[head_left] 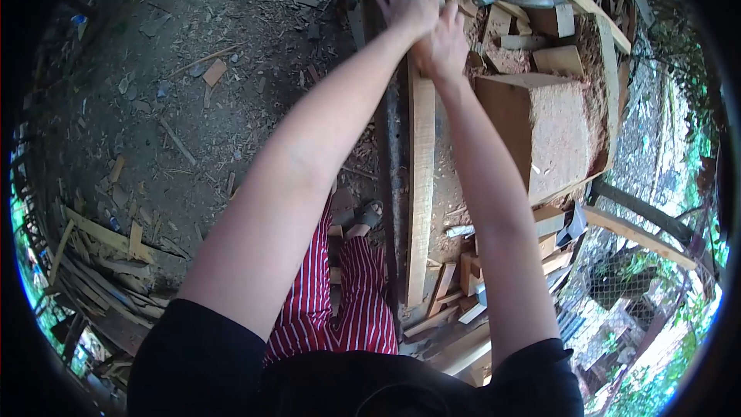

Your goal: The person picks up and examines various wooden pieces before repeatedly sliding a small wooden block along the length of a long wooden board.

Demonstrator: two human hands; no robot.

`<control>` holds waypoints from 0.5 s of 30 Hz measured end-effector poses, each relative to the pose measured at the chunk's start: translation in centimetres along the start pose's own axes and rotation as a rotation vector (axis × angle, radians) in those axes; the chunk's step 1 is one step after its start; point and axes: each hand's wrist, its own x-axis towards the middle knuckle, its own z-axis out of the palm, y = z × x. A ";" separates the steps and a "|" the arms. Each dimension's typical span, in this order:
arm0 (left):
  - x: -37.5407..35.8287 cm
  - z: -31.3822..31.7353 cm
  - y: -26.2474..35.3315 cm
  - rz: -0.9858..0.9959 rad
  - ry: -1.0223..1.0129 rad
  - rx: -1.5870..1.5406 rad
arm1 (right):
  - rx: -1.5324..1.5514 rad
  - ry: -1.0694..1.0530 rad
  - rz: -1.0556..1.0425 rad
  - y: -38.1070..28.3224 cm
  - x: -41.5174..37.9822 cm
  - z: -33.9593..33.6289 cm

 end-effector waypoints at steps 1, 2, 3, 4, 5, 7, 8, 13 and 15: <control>0.8 -0.2 0.3 0.006 -0.012 -0.035 | 0.037 0.049 0.012 -0.1 0.6 0.0; 2.5 1.9 -1.3 -0.021 -0.022 0.155 | 0.052 0.090 -0.015 0.6 1.0 0.9; 1.8 1.4 -0.9 -0.026 -0.037 0.159 | 0.000 0.044 0.009 0.7 1.2 1.2; 1.5 1.1 -0.6 -0.032 -0.040 0.160 | -0.053 0.001 0.020 0.6 1.0 1.1; 0.5 0.7 -0.5 -0.017 -0.039 0.154 | -0.035 0.038 0.022 0.4 0.2 1.0; -2.4 0.7 -1.8 0.064 -0.026 0.153 | 0.046 0.085 0.001 0.0 -2.8 0.3; -5.1 -0.8 -0.3 0.005 -0.064 -0.030 | 0.045 0.023 0.021 0.0 -5.1 -0.2; -23.2 -2.0 -1.8 0.190 0.022 -0.119 | 0.066 -0.176 0.106 0.4 -22.0 -2.4; -31.5 -3.9 -0.5 0.029 -0.105 -0.141 | 0.100 -0.375 0.220 0.3 -30.3 -3.8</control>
